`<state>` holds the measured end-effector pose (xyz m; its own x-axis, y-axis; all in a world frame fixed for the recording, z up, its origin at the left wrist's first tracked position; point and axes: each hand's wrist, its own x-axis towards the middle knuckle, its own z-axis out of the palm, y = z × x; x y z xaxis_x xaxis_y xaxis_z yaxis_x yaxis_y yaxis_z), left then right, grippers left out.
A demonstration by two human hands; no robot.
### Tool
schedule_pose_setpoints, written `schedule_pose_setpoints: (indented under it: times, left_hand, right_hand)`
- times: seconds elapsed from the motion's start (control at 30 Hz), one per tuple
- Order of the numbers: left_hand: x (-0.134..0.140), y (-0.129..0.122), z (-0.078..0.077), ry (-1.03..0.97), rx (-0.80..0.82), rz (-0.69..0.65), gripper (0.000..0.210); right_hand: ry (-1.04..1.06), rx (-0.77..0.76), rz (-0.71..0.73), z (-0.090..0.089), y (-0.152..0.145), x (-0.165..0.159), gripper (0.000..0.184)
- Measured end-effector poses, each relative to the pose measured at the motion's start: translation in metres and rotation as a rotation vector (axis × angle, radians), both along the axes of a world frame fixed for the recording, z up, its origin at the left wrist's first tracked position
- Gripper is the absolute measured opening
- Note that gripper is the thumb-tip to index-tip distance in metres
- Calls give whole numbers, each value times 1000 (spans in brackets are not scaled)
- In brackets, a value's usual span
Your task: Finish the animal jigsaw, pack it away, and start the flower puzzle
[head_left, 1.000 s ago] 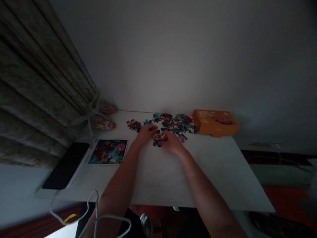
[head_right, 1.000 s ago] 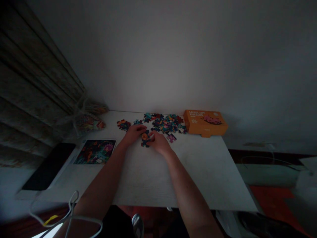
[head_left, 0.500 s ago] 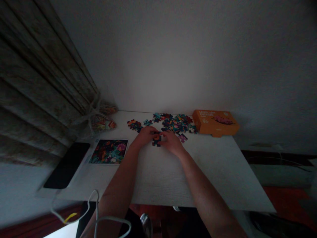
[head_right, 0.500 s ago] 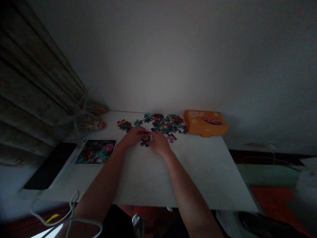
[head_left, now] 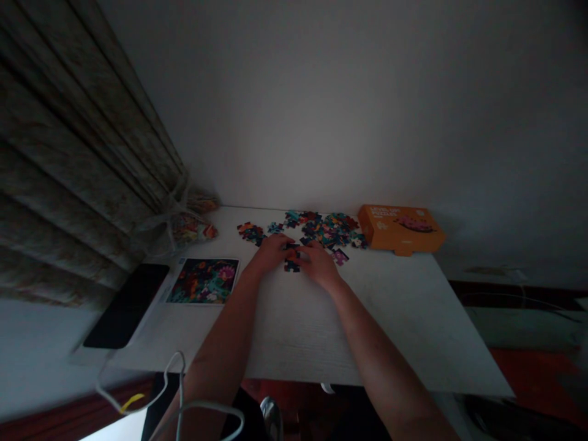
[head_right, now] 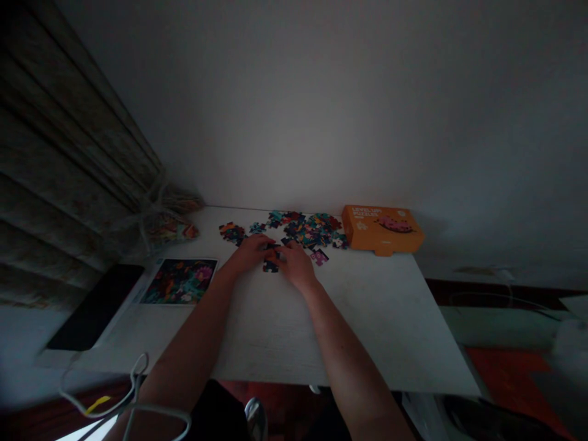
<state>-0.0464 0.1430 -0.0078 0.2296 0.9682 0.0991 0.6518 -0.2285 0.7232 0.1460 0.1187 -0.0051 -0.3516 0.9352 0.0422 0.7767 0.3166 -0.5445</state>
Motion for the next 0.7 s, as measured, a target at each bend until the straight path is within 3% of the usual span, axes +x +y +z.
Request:
schedule_pose_setpoints:
  times: [0.1, 0.2, 0.27, 0.33, 0.5, 0.63, 0.7]
  left_hand:
    - [-4, 1, 8, -18, 85, 198, 21]
    - [-16, 1, 14, 60, 209, 548, 28]
    - [-25, 0, 14, 113, 209, 713, 38]
    - [-31, -1, 11, 146, 153, 726, 48]
    - [-36, -2, 3, 191, 72, 591, 53]
    - [-36, 0, 7, 168, 71, 622, 54]
    - [-36, 1, 11, 117, 79, 577, 58]
  right_hand:
    - [-21, -4, -21, 0, 0, -1, 26]
    - [-29, -23, -22, 0, 0, -2, 29]
    - [-28, -36, -18, 0, 0, -1, 30]
    - [-10, -42, -24, 0, 1, -1, 30]
    - [95, -51, -27, -1, 7, 5, 27]
    - [141, -58, -39, -1, 8, 10, 27]
    - [157, -36, -9, 0, 6, 9, 30]
